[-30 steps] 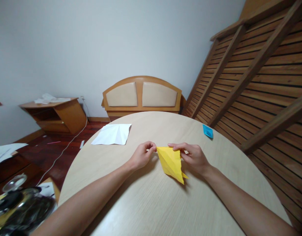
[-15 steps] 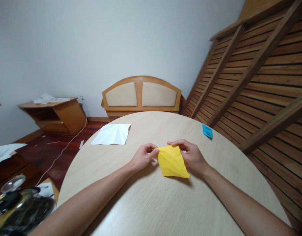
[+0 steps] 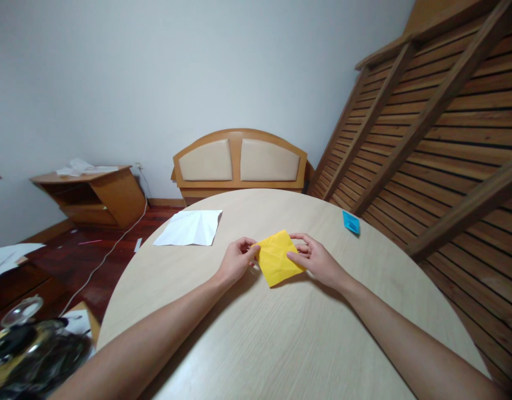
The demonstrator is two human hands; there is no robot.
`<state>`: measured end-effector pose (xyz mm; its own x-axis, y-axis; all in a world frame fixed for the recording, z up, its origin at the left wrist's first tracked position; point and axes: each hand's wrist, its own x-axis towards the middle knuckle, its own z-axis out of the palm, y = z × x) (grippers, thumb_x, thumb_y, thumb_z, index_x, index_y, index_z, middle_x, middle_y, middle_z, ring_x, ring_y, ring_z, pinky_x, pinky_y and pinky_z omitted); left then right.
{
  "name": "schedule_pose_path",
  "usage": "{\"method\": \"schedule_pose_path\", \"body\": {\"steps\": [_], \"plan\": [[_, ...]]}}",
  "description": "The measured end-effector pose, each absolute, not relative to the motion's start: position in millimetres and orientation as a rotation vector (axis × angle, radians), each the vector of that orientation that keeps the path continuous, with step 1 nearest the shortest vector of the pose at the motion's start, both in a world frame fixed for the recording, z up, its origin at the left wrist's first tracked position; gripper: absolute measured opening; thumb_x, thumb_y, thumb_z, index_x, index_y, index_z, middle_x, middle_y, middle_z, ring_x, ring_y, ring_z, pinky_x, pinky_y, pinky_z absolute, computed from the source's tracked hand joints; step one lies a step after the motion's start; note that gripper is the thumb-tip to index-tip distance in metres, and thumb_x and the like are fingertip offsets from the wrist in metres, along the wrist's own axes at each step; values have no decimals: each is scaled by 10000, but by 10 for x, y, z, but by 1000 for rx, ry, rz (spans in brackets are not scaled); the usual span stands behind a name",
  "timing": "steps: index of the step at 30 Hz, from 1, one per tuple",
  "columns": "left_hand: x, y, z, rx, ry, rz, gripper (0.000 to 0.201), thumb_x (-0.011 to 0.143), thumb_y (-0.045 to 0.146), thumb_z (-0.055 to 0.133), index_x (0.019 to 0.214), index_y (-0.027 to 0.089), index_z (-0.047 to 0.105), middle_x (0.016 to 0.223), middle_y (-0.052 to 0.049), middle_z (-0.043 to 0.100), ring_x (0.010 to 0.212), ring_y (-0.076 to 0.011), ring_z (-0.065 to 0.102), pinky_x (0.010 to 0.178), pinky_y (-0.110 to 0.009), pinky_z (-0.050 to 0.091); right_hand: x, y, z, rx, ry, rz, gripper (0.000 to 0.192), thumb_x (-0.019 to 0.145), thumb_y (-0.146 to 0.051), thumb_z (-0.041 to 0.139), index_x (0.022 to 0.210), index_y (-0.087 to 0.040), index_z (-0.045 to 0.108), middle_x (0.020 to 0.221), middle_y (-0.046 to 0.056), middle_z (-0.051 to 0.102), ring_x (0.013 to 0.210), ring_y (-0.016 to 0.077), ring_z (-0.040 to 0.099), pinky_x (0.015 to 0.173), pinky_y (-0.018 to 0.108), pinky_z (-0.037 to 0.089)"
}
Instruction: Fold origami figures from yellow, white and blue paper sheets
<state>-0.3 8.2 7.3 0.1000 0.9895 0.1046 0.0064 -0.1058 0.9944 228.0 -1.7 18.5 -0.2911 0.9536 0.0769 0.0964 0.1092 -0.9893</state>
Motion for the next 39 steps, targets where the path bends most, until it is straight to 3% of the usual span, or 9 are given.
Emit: {"method": "schedule_pose_path", "body": {"steps": [7,16,24,30,35,39], "plan": [[29,35,48,1549,1082,1086,342,777,458,695,836,122,693,775,-72,691,666,-145,582,610,-254,428,2273,0,104,-1006,-1698,1264,451,850,-390,688,1231,-182,563,996,79,739,898,213,712,751,325,560],[52,-22,39,1575,1023,971,359,800,478,679,830,121,657,735,-55,666,616,-131,570,561,-236,408,2145,-115,154,-936,-1831,1302,360,864,-372,676,1176,-196,635,1063,76,721,922,209,688,753,307,544],[83,-96,47,1777,998,848,334,857,453,613,796,128,666,732,-41,662,607,-118,536,550,-225,387,2049,-151,155,-1008,-1819,1177,254,892,-440,625,871,-187,640,793,18,659,709,163,603,595,251,458],[104,-123,59,1869,1005,818,366,908,449,530,786,134,671,725,-35,659,623,-127,537,556,-227,381,2075,-123,170,-1013,-1885,990,243,908,-400,603,786,-190,616,728,1,613,676,154,562,595,252,427],[111,-140,87,1956,1023,801,362,923,431,505,789,140,673,714,-33,664,614,-129,537,547,-225,365,2068,-123,153,-1003,-1936,979,256,915,-409,603,790,-192,657,737,9,645,692,162,588,602,257,439],[92,-108,81,2032,1168,824,344,926,414,506,801,149,686,689,-42,665,604,-144,544,521,-230,332,2077,-122,115,-1010,-1837,1152,264,898,-455,619,896,-193,654,811,29,690,737,184,641,608,261,476]]}}
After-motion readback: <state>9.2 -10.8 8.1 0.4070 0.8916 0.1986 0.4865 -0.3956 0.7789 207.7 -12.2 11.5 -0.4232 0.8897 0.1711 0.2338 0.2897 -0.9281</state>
